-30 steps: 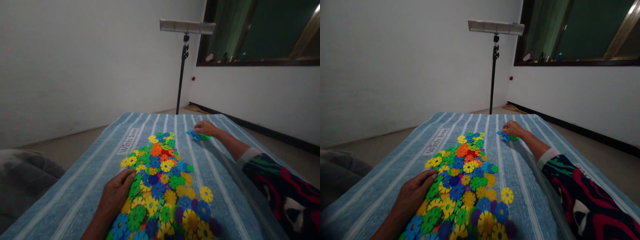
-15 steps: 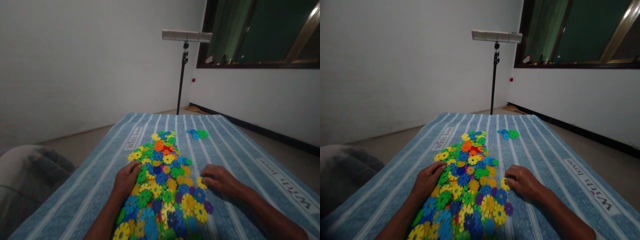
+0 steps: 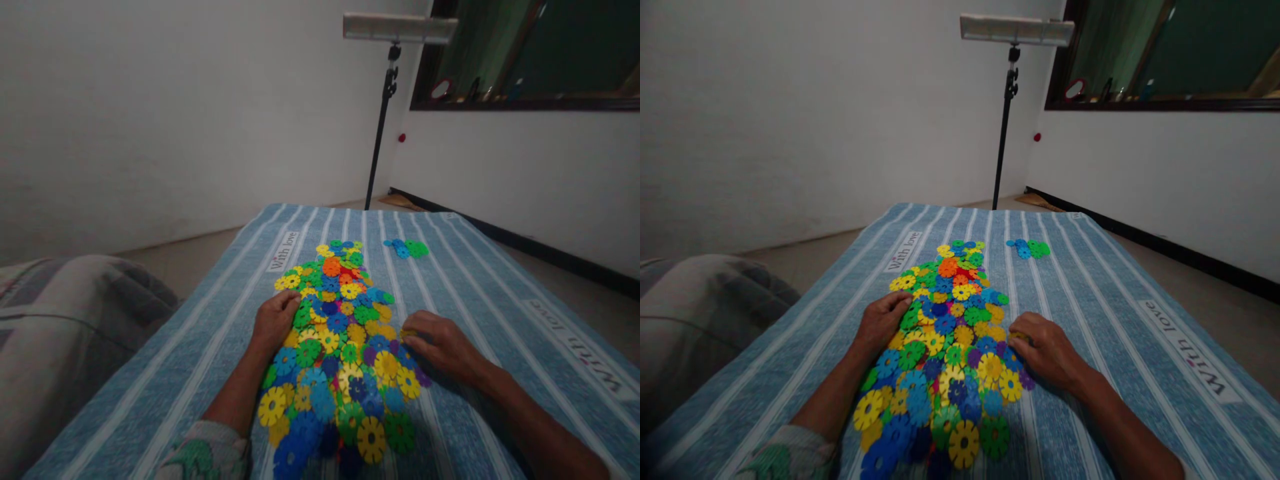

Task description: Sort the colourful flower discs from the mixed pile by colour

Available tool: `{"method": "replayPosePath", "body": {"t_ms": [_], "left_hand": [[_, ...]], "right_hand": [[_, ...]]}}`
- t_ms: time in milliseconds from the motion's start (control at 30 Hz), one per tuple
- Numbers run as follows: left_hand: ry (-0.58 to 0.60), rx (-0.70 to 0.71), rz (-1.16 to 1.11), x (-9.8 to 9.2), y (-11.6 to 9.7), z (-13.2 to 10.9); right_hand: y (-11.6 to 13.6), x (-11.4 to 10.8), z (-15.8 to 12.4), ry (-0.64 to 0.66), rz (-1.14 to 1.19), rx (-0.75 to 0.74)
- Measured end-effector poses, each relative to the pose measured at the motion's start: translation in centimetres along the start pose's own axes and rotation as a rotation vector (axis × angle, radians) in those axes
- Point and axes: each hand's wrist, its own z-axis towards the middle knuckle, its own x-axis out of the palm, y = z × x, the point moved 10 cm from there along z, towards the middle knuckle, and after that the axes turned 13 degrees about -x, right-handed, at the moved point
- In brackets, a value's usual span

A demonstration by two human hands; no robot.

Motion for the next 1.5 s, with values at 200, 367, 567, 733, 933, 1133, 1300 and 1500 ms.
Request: {"method": "replayPosePath", "body": {"t_ms": [200, 367, 567, 733, 933, 1133, 1300, 1500], "left_hand": [[-0.005, 0.002, -0.025, 0.3, 0.5, 0.3], [0.001, 0.011, -0.021, 0.3, 0.4, 0.3], [-0.004, -0.013, -0.007, 0.2, 0.1, 0.2], [-0.005, -0.015, -0.012, 0.3, 0.3, 0.3], [0.002, -0.027, -0.012, 0.5, 0.5, 0.4], [-0.002, -0.018, -0.017, 0.2, 0.2, 0.2], [-0.005, 0.001, -0.008, 0.0, 0.3, 0.3], [0.001, -0.011, 0.008, -0.2, 0.5, 0.3]], "right_hand": [[1.6, 0.6, 0.6, 0.011, 0.026, -0.058], [4.1, 1.2, 0.5, 0.033, 0.07, -0.158], [7.3, 2.2, 0.3, 0.18, 0.056, -0.289], [7.4, 2.9, -0.2, 0.283, 0.001, -0.261], [7.4, 4.0, -0.6, 0.339, -0.021, -0.287], [6.8, 1.8, 0.4, 0.236, 0.04, -0.301], [1.9, -2.0, 3.3, 0.083, -0.004, -0.25], [-8.9, -4.9, 9.5, -0.014, -0.19, -0.122]]}}
